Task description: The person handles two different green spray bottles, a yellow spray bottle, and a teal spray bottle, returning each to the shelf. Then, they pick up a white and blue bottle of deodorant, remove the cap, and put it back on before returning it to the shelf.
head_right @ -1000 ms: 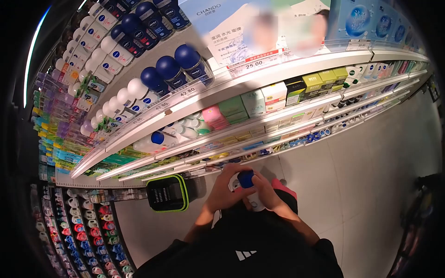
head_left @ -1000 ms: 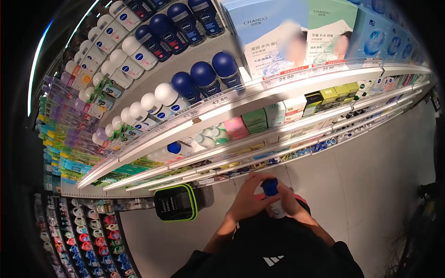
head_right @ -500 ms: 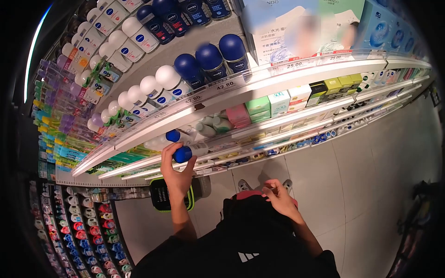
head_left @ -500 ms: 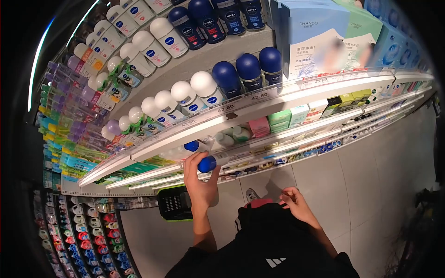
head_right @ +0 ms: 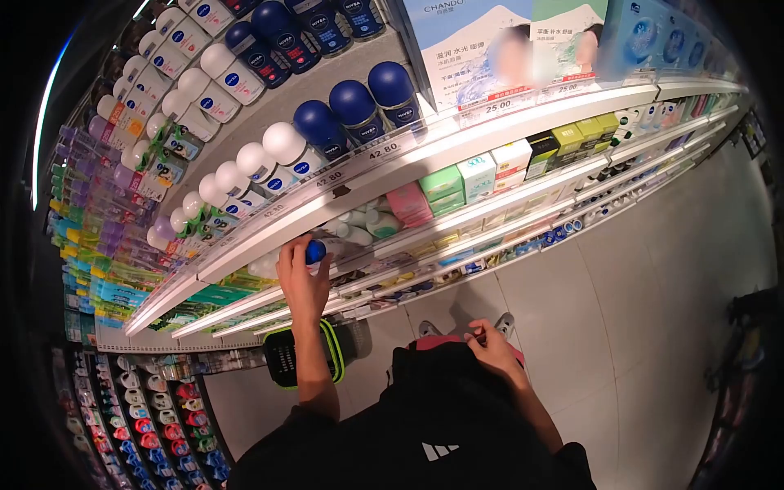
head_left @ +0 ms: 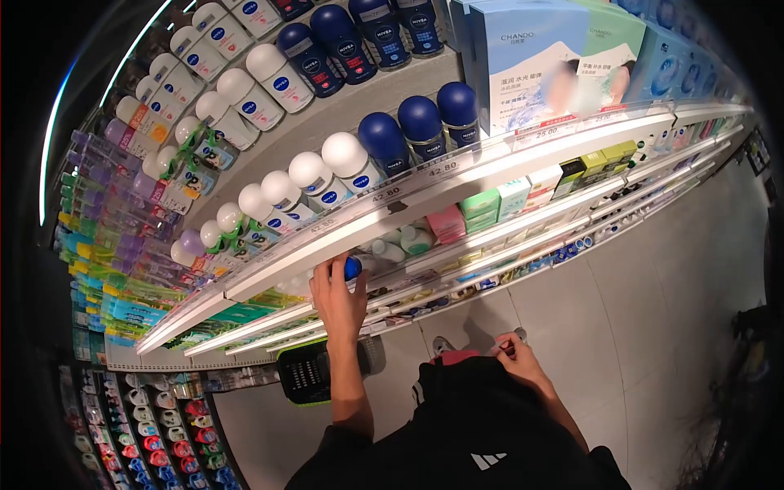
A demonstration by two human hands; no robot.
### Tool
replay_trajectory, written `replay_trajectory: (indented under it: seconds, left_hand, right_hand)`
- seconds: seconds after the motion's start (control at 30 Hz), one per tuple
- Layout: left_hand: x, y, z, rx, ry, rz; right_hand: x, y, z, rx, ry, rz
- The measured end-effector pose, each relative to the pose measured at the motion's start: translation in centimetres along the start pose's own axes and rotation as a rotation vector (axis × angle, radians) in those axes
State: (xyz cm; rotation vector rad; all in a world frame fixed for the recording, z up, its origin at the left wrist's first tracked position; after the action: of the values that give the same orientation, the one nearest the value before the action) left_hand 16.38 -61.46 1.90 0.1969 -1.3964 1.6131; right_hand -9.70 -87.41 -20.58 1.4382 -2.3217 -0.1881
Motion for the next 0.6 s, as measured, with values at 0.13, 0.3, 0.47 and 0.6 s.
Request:
replay_trajectory:
  seconds: [0.13, 0.3, 0.47, 0.6]
  left_hand:
    - [-0.5, -0.1, 0.2, -0.078, -0.094, 0.012]
    - [-1.7, 0.1, -0.4, -0.173, -0.228, 0.025]
    - [-1.7, 0.4, -0.1, -0.121, -0.246, 0.02]
    - [-1.6, 0.4, 1.1, -0.152, -0.246, 0.061]
  right_hand:
    - [1.9, -0.9, 8.9, -0.115, 0.047, 0.086]
    - [4.7, 0.9, 25.2, -0.409, -0.208, 0.429]
    - [6.7, 8.8, 33.4, -0.857, -0.036, 0.482]
    - [5.9, 13.4, 36.6, -0.91, 0.059, 0.331]
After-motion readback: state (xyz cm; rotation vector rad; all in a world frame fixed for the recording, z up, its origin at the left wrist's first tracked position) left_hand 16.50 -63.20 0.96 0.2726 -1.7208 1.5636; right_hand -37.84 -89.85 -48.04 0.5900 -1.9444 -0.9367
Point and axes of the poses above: each hand's wrist, its own y-axis away from the middle knuckle, its own x-axis out of the back of the hand, z = x × y, the point moved 4 cm from there along -y, towards the middle knuckle, and after that the axes turned 14 degrees about z, right-handed, at the moved point
